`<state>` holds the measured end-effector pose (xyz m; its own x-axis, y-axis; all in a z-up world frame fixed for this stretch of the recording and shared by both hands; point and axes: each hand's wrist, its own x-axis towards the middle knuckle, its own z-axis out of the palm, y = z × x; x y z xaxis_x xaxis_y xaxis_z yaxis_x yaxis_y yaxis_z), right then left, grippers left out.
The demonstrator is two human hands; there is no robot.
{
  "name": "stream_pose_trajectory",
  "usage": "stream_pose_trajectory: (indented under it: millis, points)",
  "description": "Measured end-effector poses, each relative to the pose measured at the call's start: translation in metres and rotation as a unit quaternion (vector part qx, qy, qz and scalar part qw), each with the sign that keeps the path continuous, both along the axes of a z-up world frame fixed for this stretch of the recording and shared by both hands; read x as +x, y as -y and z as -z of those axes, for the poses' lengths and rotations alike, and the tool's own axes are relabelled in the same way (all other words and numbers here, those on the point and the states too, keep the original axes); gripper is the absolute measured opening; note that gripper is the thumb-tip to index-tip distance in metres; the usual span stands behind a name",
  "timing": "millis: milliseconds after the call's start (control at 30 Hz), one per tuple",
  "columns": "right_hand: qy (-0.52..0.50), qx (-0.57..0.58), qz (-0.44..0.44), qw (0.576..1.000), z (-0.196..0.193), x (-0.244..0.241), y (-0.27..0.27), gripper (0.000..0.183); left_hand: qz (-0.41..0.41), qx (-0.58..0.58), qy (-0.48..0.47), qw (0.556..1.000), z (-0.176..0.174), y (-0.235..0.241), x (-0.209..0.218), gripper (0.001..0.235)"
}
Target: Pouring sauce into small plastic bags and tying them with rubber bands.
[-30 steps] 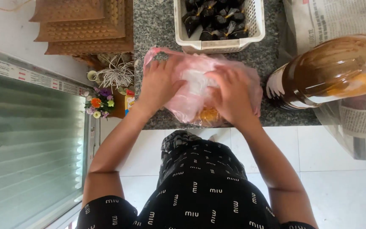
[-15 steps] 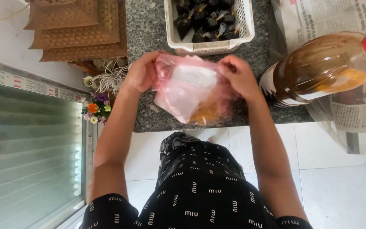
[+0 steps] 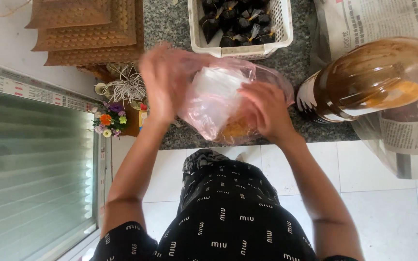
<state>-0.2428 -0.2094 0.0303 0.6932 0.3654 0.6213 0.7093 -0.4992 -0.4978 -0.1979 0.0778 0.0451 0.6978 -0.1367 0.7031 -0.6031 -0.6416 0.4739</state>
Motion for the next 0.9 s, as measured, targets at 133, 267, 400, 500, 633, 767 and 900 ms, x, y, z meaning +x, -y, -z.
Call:
stream_pose_trajectory:
  millis: [133,267,400,500,633,767,900]
  points:
    - [-0.028,-0.143,-0.005,0.989,-0.023,-0.012,0.011,0.047,0.139,0.105,-0.034,0.984,-0.041,0.017,-0.048,0.060]
    - [-0.020,-0.164,0.039,0.985,0.018,-0.023,0.028,0.029,0.144,0.254,-0.044,0.955,0.004,0.013,-0.069,0.064]
    - [0.021,-0.005,0.087,0.996,0.095,-0.041,0.029,0.025,0.161,0.255,-0.001,0.953,0.038,0.007,-0.085,0.043]
    - [0.020,0.028,0.110,0.993,0.108,-0.063,0.019,0.027,0.138,0.197,0.036,0.970,0.074,0.004,-0.099,0.045]
    - [-0.026,-0.011,0.088,0.996,0.075,-0.081,0.022,0.033,0.137,0.146,-0.005,0.980,0.065,0.004,-0.114,0.043]
    - [-0.175,0.040,0.061,0.982,0.073,-0.079,0.037,0.042,0.134,0.107,-0.051,0.984,0.085,-0.004,-0.122,0.048]
    - [-0.071,-0.116,0.019,0.990,0.010,-0.049,0.022,0.052,0.013,0.071,-0.124,0.990,0.041,0.012,-0.115,0.053]
